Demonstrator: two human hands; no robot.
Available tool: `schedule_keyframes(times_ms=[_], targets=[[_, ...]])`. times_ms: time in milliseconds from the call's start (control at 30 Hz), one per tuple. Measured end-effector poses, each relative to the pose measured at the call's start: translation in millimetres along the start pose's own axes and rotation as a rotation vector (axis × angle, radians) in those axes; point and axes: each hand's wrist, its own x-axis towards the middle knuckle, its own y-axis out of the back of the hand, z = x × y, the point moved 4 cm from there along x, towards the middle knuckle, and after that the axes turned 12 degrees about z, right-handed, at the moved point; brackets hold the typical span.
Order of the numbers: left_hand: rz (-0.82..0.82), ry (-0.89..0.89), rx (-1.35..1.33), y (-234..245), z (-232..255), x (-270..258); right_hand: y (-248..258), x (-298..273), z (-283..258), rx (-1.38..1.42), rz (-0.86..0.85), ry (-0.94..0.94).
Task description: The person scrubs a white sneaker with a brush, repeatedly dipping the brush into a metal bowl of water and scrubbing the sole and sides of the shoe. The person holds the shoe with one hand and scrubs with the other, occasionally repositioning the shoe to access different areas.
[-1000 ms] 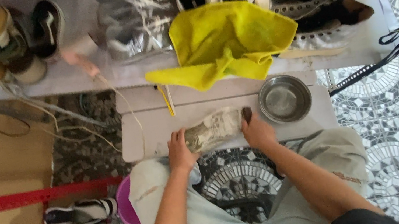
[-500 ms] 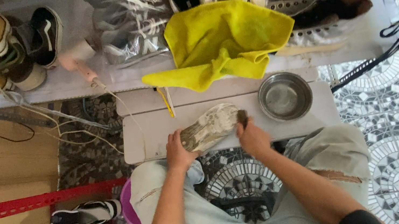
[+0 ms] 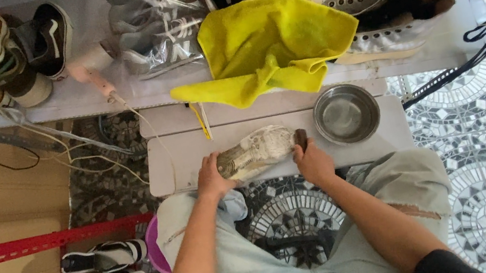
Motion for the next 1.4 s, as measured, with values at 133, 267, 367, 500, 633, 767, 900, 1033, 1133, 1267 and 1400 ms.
schedule_keyframes(times_ms=[133,267,367,500,633,767,900,1033,1133,1267,1400], targets=[[-0.092,-0.007,0.143,8,4,-10,16,-28,2,0.074,-0.056,0.003],[-0.095,-0.052,0.087,7,1,-5,10,-31,-8,0.054,-0.010,-0.032],[-0.088,-0.055,0.097,3,0,-5,22,-46,-39,-0.031,-0.136,0.071],[-0.070,-0.090,0.090,0,-4,-8,8,-32,-37,-0.128,-0.093,0.080],[-0.101,-0.047,0.116,-7,-9,-10,53,-49,-76,-0.158,-0.165,0.131],[-0.086,-0.045,0.124,-7,-1,-17,23,-14,-57,-0.227,-0.069,-0.047],[-0.085,-0.014,0.081,-26,-12,-26,35,-35,-103,-0.214,-0.126,0.152],[-0.057,0.053,0.098,-42,-9,-48,29,-36,-121,-0.178,-0.112,0.221],[-0.031,0.062,-0.015,-29,5,-59,29,-46,-117,-0.194,-0.108,0.396],[-0.046,0.085,-0.072,25,58,-91,75,-4,-50,0.047,-0.154,0.094],[0.040,0.061,-0.125,35,77,-115,119,12,41,0.065,-0.028,-0.181]])
